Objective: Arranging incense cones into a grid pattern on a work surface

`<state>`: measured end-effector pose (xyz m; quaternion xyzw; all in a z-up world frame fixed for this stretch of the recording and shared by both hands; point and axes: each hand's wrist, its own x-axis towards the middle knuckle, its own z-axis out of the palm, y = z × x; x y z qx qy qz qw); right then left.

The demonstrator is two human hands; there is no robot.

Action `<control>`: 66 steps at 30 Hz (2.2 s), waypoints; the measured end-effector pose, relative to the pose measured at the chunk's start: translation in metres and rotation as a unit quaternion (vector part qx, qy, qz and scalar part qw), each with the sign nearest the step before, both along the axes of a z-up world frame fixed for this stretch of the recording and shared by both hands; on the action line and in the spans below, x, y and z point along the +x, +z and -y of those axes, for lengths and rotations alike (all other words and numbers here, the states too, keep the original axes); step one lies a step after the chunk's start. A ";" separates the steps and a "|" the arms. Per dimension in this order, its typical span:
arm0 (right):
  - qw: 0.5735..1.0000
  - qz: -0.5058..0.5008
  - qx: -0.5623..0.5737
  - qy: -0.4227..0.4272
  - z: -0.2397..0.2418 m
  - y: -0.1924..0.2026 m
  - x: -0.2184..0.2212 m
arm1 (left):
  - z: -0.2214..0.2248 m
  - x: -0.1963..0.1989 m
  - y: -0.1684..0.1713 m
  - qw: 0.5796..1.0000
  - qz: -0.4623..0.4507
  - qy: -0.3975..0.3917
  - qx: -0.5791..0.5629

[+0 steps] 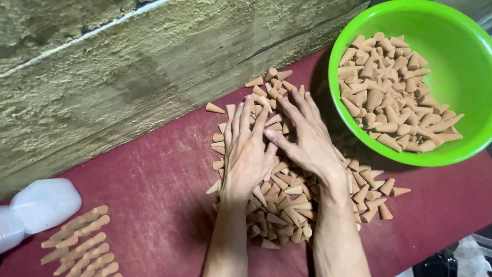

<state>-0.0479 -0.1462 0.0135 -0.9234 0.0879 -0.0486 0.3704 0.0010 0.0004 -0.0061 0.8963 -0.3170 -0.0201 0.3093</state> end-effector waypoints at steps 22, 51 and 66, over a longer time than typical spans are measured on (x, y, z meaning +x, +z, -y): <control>0.994 0.056 -0.052 -0.079 0.029 -0.035 0.088 | -0.001 0.006 -0.028 1.000 0.006 0.017 0.005; 0.988 -0.122 -0.038 -0.092 -0.004 0.025 -0.013 | -0.011 0.012 -0.041 0.994 -0.080 -0.004 -0.074; 0.998 0.032 0.004 -0.060 -0.033 0.025 -0.057 | -0.053 -0.006 0.052 0.978 -0.169 -0.090 -0.085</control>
